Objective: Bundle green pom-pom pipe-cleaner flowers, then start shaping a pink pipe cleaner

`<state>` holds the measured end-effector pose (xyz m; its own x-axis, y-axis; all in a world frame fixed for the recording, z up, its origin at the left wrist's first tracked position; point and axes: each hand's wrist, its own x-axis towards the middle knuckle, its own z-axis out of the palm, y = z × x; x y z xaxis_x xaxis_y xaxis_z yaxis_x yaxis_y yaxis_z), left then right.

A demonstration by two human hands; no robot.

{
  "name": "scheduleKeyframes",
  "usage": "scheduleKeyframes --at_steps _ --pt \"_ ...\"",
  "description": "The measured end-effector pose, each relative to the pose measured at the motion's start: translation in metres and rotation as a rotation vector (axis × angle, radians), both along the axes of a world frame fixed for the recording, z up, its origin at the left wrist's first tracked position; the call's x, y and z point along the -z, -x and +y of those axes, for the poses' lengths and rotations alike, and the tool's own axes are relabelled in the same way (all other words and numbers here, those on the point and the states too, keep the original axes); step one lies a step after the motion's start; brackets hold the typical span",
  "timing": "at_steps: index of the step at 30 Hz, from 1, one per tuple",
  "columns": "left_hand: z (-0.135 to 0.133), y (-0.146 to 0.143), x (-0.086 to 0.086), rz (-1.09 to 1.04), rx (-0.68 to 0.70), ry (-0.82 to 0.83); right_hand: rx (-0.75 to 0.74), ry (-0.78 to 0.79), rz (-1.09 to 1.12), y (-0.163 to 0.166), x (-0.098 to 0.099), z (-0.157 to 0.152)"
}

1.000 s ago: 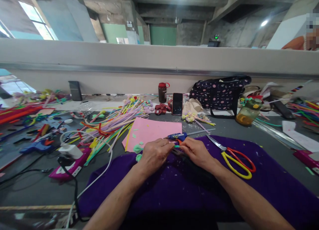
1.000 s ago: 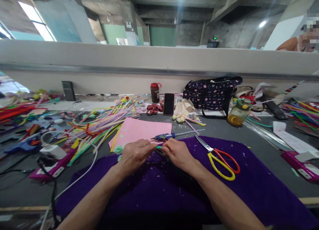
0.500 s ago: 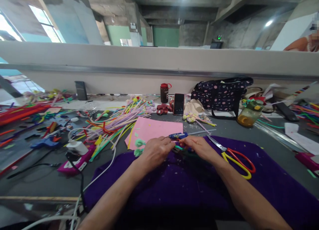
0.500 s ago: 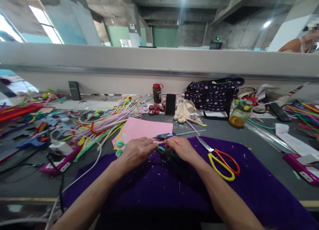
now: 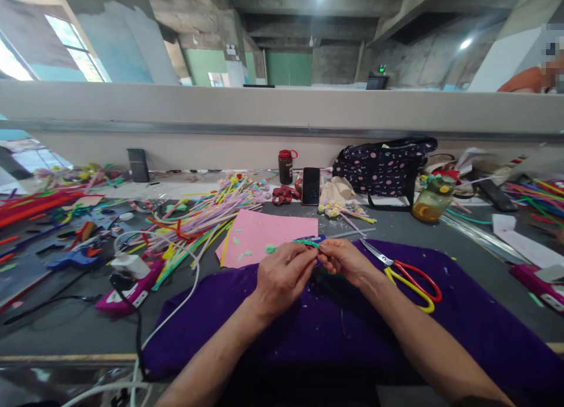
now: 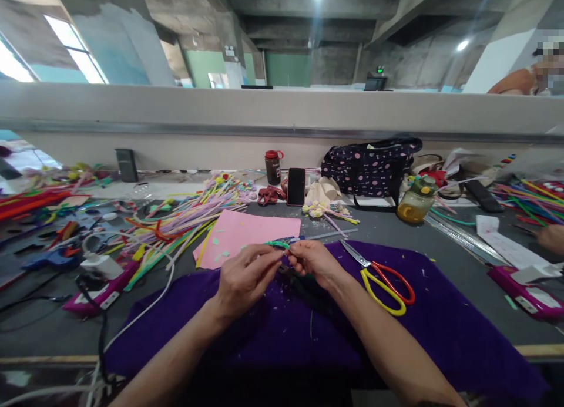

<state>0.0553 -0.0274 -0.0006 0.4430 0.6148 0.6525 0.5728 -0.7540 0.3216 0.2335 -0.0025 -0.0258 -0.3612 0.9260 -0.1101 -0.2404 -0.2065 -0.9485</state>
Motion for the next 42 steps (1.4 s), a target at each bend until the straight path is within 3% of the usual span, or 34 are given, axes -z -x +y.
scheduleKeyframes --at_steps 3,5,7,9,12,21,29,36,42 --pt "0.002 -0.001 0.014 -0.125 0.108 0.531 0.009 0.013 0.077 0.003 -0.003 -0.004" --pt "0.011 0.0 0.018 -0.351 0.129 0.902 0.005 -0.027 0.045 0.007 -0.005 -0.01" --pt "0.022 0.003 0.019 -0.601 0.162 1.039 -0.015 -0.069 -0.035 0.011 -0.006 -0.016" --pt "0.029 0.008 0.017 -0.808 0.18 1.052 -0.019 -0.102 -0.136 0.016 -0.004 -0.02" --pt "0.033 0.014 0.014 -0.917 0.226 1.121 -0.029 -0.148 -0.26 0.021 0.0 -0.023" --pt "0.037 0.018 0.021 -0.76 0.223 1.067 -0.181 -0.038 -0.267 0.022 0.003 -0.024" --pt "0.038 0.018 0.024 -0.756 0.251 1.04 -0.151 -0.105 -0.334 0.029 0.009 -0.027" --pt "0.038 0.018 0.022 -0.86 0.211 0.989 -0.097 -0.129 -0.262 0.036 0.012 -0.028" --pt "0.037 0.018 0.021 -0.843 0.227 1.006 -0.144 -0.148 -0.339 0.04 0.016 -0.031"
